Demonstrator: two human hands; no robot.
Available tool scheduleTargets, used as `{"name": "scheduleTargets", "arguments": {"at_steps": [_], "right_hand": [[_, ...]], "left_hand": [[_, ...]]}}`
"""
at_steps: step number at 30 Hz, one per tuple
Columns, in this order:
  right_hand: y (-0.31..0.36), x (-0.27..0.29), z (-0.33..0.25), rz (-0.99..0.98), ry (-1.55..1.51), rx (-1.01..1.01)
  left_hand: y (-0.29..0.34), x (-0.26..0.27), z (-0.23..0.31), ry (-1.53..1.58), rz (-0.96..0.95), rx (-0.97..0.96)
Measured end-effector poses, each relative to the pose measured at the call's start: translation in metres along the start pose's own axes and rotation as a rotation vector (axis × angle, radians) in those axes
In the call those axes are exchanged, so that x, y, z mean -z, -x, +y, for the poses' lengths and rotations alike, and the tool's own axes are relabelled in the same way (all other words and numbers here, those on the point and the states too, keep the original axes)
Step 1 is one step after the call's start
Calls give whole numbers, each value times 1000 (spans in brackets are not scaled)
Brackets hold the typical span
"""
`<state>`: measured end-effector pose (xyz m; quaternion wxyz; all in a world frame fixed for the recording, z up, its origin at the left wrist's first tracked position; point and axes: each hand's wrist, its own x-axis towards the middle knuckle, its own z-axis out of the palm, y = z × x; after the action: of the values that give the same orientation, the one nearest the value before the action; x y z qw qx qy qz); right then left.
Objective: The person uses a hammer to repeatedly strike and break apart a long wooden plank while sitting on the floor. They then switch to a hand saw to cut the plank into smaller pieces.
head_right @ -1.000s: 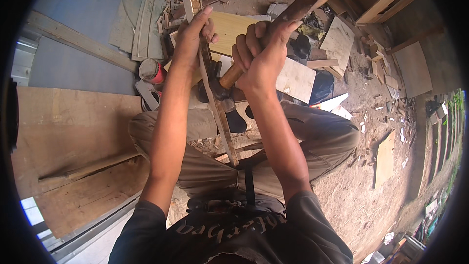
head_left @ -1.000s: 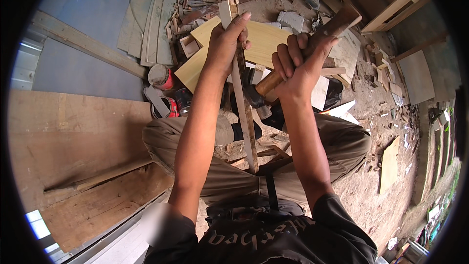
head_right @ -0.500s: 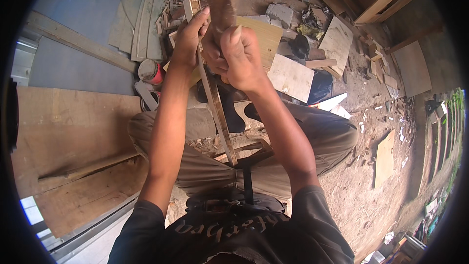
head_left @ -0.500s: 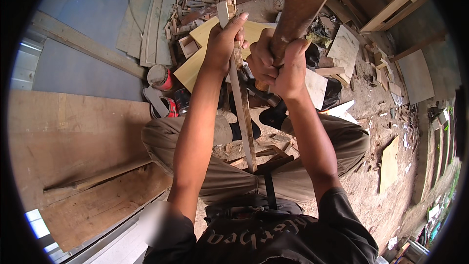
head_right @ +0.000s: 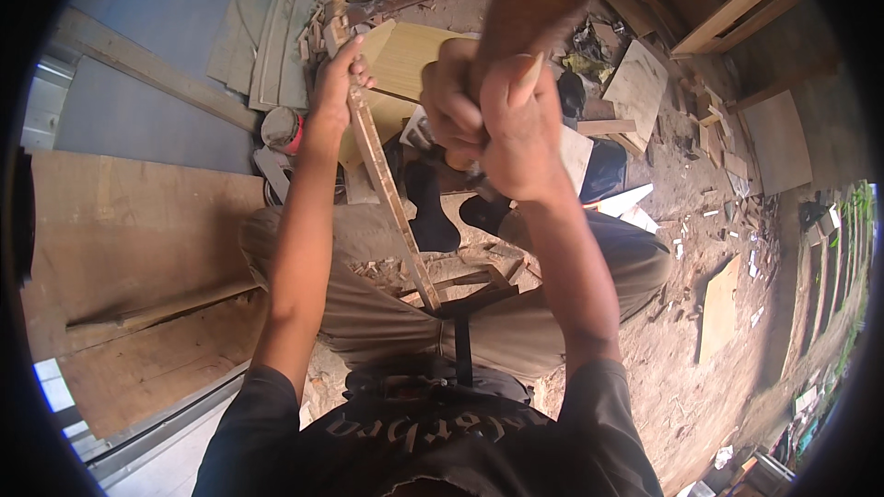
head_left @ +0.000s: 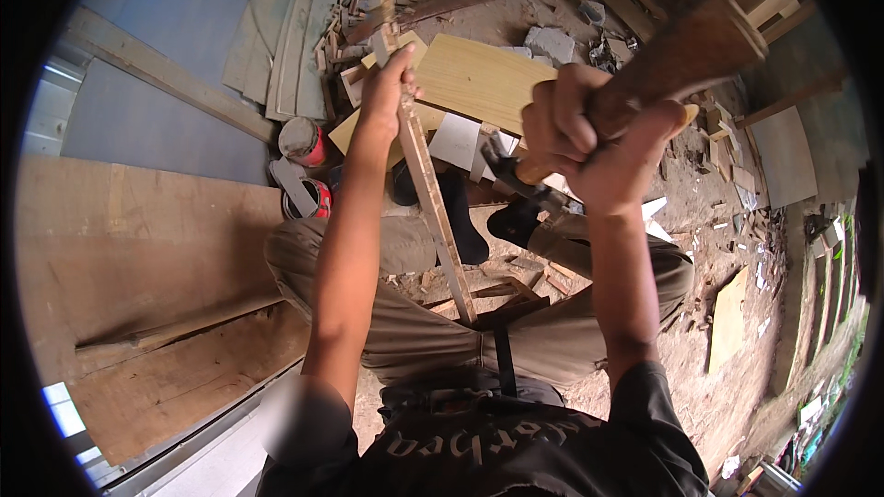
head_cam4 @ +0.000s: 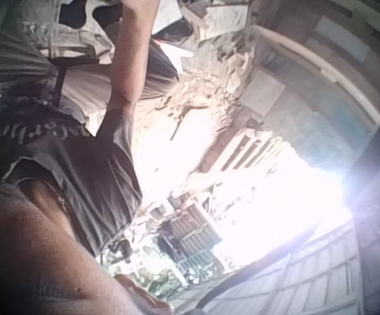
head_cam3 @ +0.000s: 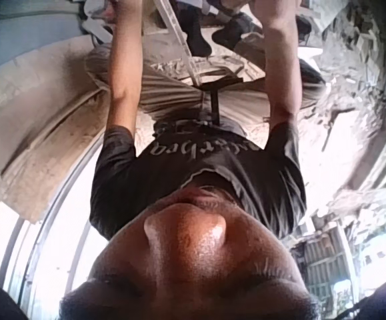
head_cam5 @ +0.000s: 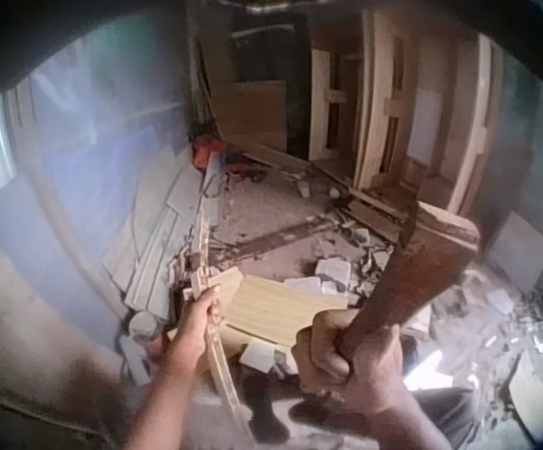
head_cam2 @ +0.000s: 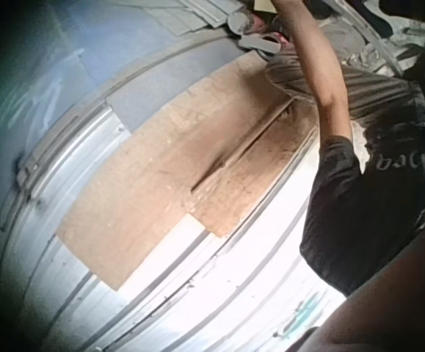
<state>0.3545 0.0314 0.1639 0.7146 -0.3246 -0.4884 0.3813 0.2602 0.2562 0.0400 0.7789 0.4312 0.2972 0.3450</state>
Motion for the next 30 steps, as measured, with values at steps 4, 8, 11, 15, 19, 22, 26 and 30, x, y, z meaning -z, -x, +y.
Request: {"name": "scheduleTargets", "arguments": {"at_steps": [4,8,11,15,19,22,26,30], "right_hand": [[-1,4,11,61,205,-9],[-6,-17,37,126,164,-97],[-8,-23,43,115,116,-114],[-14,-18,46,48,154,-112],[-19,-22,36,48,115,-42],[-13,-20,35,19,133,13],[-4,-26,35,-15,266,-1],[-1,-32,22,-55,474,-31]], "left_hand": [[12,0,11,98,-68,-20],[36,-29,24,59,-114,-42],[43,-42,26,64,-176,-93],[49,-53,27,-11,-162,-104],[46,-58,22,-47,-186,-127],[45,-62,18,18,-215,-101],[29,-54,8,-59,-225,-163],[43,-60,17,104,-212,-37]]}}
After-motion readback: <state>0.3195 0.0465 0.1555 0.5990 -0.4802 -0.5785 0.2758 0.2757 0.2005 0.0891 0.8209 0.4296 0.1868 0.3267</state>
